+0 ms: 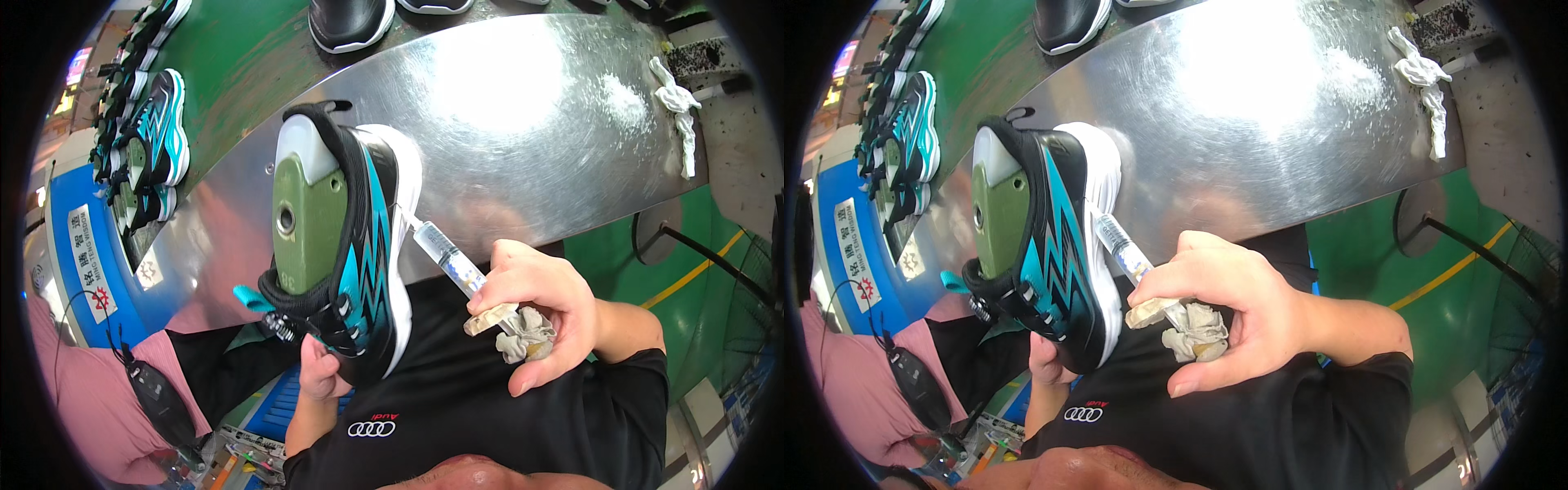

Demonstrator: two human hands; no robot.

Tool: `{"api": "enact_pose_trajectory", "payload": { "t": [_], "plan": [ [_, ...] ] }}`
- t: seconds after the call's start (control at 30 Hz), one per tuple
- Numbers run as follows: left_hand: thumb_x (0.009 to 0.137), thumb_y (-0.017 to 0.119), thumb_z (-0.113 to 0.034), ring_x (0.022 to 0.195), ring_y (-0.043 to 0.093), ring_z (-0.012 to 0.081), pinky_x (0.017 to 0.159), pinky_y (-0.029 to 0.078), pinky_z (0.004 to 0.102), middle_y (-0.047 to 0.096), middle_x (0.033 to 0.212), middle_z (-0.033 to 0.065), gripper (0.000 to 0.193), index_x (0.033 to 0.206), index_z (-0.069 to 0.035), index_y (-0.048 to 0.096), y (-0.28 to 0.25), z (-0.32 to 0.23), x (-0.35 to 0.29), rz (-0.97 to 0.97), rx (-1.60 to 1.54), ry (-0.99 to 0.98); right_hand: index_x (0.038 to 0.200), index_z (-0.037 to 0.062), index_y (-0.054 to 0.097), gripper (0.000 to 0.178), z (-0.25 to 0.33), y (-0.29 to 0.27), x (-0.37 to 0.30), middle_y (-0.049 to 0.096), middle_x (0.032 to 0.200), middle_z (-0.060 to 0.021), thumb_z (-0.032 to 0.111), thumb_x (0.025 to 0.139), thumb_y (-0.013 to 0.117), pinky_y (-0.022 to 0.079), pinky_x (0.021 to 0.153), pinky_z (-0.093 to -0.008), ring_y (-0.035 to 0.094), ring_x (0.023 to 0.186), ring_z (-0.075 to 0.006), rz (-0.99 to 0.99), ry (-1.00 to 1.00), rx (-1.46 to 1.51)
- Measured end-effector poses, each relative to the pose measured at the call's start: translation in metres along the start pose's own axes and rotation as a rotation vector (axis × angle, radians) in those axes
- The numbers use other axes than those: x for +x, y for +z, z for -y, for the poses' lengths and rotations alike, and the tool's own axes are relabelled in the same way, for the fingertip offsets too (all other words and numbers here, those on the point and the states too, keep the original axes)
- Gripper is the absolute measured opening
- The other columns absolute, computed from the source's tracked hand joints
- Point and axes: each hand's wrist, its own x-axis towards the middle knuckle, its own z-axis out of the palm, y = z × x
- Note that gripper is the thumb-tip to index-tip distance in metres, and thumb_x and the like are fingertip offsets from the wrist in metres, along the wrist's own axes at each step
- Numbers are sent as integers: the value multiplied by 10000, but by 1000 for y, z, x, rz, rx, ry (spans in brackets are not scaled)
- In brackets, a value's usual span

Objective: The person takes shoes from a conveyor belt, applies adhesive along the seams between the uppers and soles using a syringe, and places the shoes back onto the conveyor belt.

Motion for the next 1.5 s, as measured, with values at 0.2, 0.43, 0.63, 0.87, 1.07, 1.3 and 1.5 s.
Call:
{"api": "enact_pose_trajectory", "payload": {
  "t": [0.2,0.43,0.63,0.87,1.07,1.3,1.5],
  "plan": [
    [714,641,-67,1236,449,342,1037,357,473,415,1354,215,805,1394,50,226,20,7,10,142,-81,-107,1094,34,601,567,25,5,8,625,1045,-67,283,637,827,408,683,-287,511,750,-192,58,67,-13],
    [658,455,103,1247,442,338,1032,363,479,416,1351,220,766,1395,16,267,36,12,30,268,-396,-290,1062,-6,608,628,54,6,-5,680,906,-53,343,602,854,317,572,-258,404,656,-134,108,147,-22],
    [788,525,61,1224,463,319,1039,341,467,469,1324,179,578,1344,2,379,48,35,55,516,-478,-406,1019,4,629,621,95,2,-24,688,861,-43,388,586,855,278,555,-267,436,595,-124,98,213,-91],
    [836,562,10,1165,516,280,1018,381,412,553,1234,158,405,1237,9,509,78,41,96,635,-421,-474,1004,36,649,615,128,-2,-43,662,843,-46,436,581,848,269,532,-266,411,600,-128,77,209,-269],
    [835,594,5,1115,560,255,1000,417,393,606,1165,118,337,1169,-37,575,100,47,121,635,-359,-407,1058,17,612,594,144,-4,-53,671,891,-42,381,639,825,298,563,-279,491,606,-152,53,176,-435],
    [837,613,-18,1042,601,231,952,457,349,651,1087,85,222,1054,-48,646,117,46,134,672,-386,-324,1040,29,614,563,136,1,-58,651,847,-43,402,663,803,288,552,-281,428,562,-159,9,92,-567],
    [864,599,-60,1114,570,253,912,491,316,602,1170,145,285,1148,-32,590,131,37,136,663,-393,-320,955,49,642,450,122,10,-56,628,783,-28,391,691,769,278,495,-260,363,502,-140,-9,-59,-876]
  ]
}}
